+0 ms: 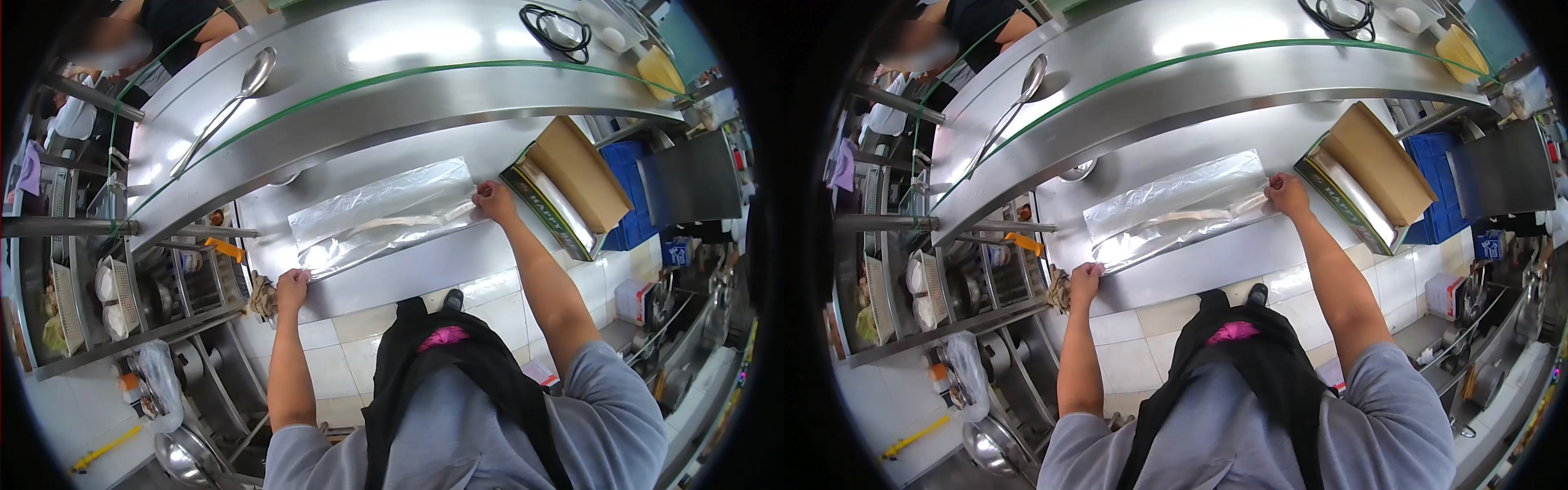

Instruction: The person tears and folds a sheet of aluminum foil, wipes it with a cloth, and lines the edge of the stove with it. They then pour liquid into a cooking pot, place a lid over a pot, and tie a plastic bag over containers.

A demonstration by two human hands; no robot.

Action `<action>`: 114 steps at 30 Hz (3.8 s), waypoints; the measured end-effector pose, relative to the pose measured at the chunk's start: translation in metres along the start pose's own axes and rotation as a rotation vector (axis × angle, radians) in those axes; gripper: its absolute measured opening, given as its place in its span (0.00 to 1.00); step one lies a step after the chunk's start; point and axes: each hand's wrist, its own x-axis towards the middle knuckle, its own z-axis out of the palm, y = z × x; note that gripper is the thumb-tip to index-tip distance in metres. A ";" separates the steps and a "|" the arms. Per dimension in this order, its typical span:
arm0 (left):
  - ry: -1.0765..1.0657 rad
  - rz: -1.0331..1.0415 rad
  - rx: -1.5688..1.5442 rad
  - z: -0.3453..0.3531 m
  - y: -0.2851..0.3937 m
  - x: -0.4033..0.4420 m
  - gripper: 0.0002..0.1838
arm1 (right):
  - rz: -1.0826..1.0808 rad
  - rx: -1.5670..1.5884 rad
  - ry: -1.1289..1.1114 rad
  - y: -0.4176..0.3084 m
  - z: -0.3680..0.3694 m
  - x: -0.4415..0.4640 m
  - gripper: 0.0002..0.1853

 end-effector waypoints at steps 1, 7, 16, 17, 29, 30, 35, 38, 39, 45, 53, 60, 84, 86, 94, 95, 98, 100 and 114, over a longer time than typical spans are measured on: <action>0.005 -0.004 0.001 -0.001 0.001 0.001 0.17 | 0.022 -0.033 0.003 -0.004 -0.002 -0.002 0.17; -0.005 -0.036 0.034 -0.002 0.005 0.003 0.17 | 0.044 -0.061 0.018 -0.014 -0.002 -0.008 0.15; 0.027 -0.077 0.086 -0.001 0.011 0.002 0.16 | -0.102 -0.203 0.301 -0.019 0.000 -0.028 0.10; 0.027 -0.088 0.086 -0.001 0.012 0.001 0.16 | -0.102 -0.204 0.301 -0.018 0.003 -0.033 0.10; 0.076 -0.059 0.096 0.005 0.011 0.000 0.17 | -0.610 -0.640 -0.161 -0.026 0.045 -0.109 0.39; 0.068 -0.085 0.102 0.005 0.014 0.000 0.17 | -0.613 -0.646 -0.158 -0.025 0.045 -0.109 0.39; 0.137 -0.107 0.163 0.008 0.023 -0.008 0.18 | -0.609 -0.634 -0.169 -0.026 0.047 -0.109 0.40; 0.204 -0.141 0.207 0.000 0.035 -0.019 0.18 | -0.604 -0.627 -0.189 -0.026 0.044 -0.110 0.39; 0.251 -0.174 0.246 -0.009 0.045 -0.024 0.17 | -0.594 -0.625 -0.203 -0.027 0.045 -0.108 0.39; 0.662 0.049 0.590 -0.040 -0.033 -0.046 0.20 | -0.622 -0.616 -0.154 -0.018 0.051 -0.106 0.39; 0.318 0.570 0.015 0.073 0.176 -0.058 0.23 | -0.627 -0.621 -0.148 -0.021 0.047 -0.109 0.38; 0.472 0.534 0.333 0.200 0.206 -0.041 0.21 | -0.602 -0.614 -0.205 -0.020 0.044 -0.104 0.37; 0.625 -0.070 0.556 0.025 0.077 -0.026 0.25 | -0.541 -0.579 -0.103 0.007 0.014 -0.116 0.34; 0.561 0.150 0.466 0.052 0.111 -0.042 0.25 | -0.547 -0.575 -0.098 0.014 0.014 -0.120 0.34; 0.448 0.338 0.421 0.144 0.166 -0.058 0.18 | -0.553 -0.579 -0.135 0.019 0.007 -0.118 0.34; 0.572 0.308 0.505 0.125 0.133 -0.044 0.18 | -0.555 -0.570 -0.131 0.023 0.006 -0.121 0.34; 0.614 -0.047 0.641 0.059 0.104 -0.035 0.23 | -0.563 -0.535 -0.090 0.033 0.003 -0.118 0.34; 0.670 0.015 0.644 0.068 0.121 -0.030 0.25 | -0.552 -0.539 -0.072 0.035 -0.002 -0.120 0.34; 0.183 0.523 0.165 0.337 0.402 -0.071 0.28 | -0.321 -0.324 0.050 0.075 -0.036 -0.143 0.35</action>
